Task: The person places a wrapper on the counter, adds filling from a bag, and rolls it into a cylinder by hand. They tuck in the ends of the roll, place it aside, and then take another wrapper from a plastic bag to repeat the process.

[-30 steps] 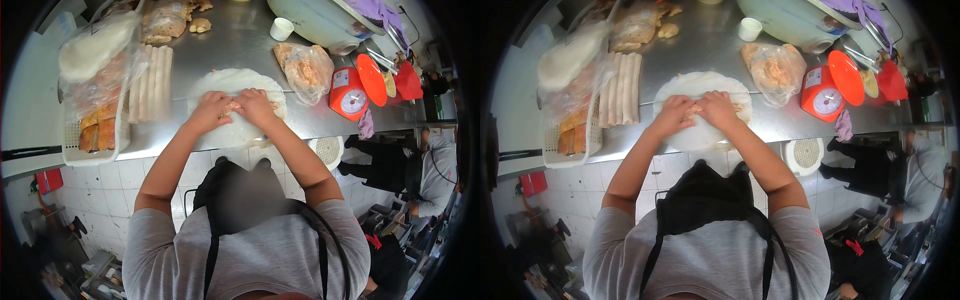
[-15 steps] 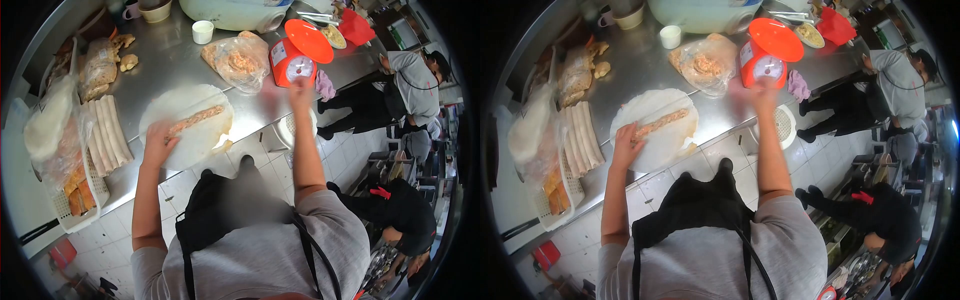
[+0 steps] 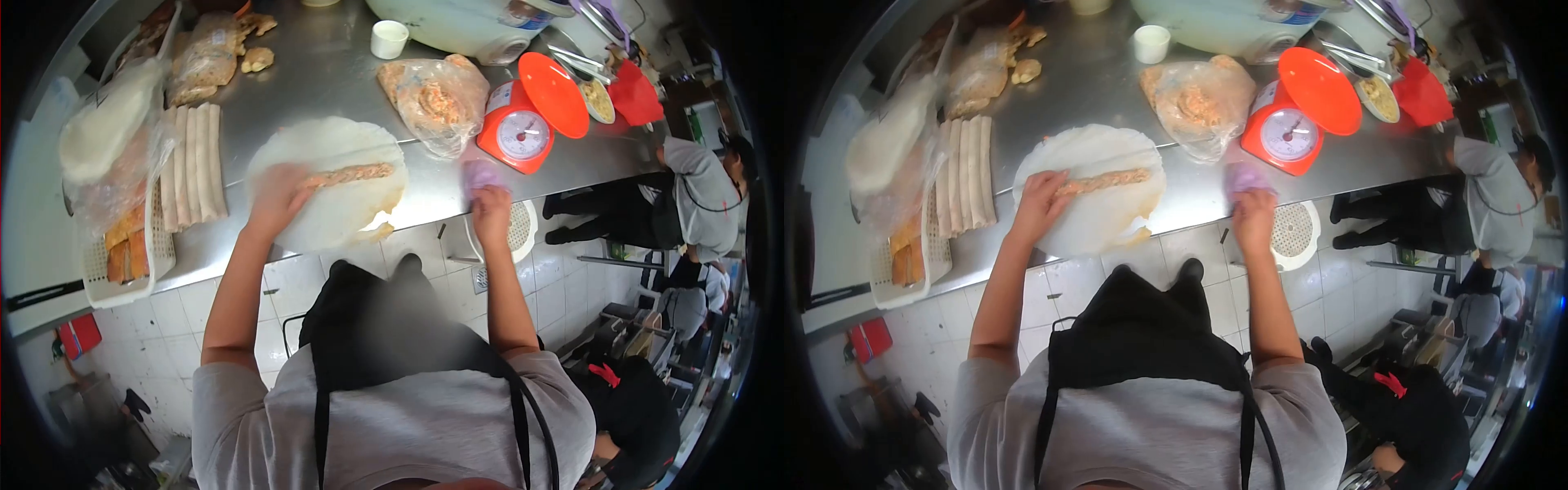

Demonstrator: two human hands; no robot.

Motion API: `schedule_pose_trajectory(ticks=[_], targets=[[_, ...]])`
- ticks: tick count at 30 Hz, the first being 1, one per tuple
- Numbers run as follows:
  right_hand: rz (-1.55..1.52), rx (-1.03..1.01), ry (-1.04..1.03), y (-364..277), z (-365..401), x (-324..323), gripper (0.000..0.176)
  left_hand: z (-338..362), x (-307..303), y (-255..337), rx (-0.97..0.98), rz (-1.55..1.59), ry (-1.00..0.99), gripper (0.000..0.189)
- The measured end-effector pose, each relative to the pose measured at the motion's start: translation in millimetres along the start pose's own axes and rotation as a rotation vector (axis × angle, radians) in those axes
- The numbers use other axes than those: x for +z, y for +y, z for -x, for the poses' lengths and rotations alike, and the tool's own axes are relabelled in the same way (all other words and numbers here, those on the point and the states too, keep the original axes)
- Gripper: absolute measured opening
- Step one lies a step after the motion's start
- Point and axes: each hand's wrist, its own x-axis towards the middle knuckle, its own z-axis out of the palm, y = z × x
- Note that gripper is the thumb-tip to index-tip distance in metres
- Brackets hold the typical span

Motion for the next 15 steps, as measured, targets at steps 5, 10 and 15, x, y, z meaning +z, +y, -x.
schedule_pose_trajectory(ticks=[5,10,15], targets=[[-0.131,-0.056,-0.115,-32,-27,22,0.018,0,5,0,-0.014,0.007,0.017,0.035],[0.319,0.068,-0.118,-74,-52,-9,0.019,4,1,-2,-0.014,-0.036,0.046,0.035],[-0.329,-0.319,-0.254,-167,-69,47,0.031,2,-4,-1,-0.043,0.004,0.004,0.038]])
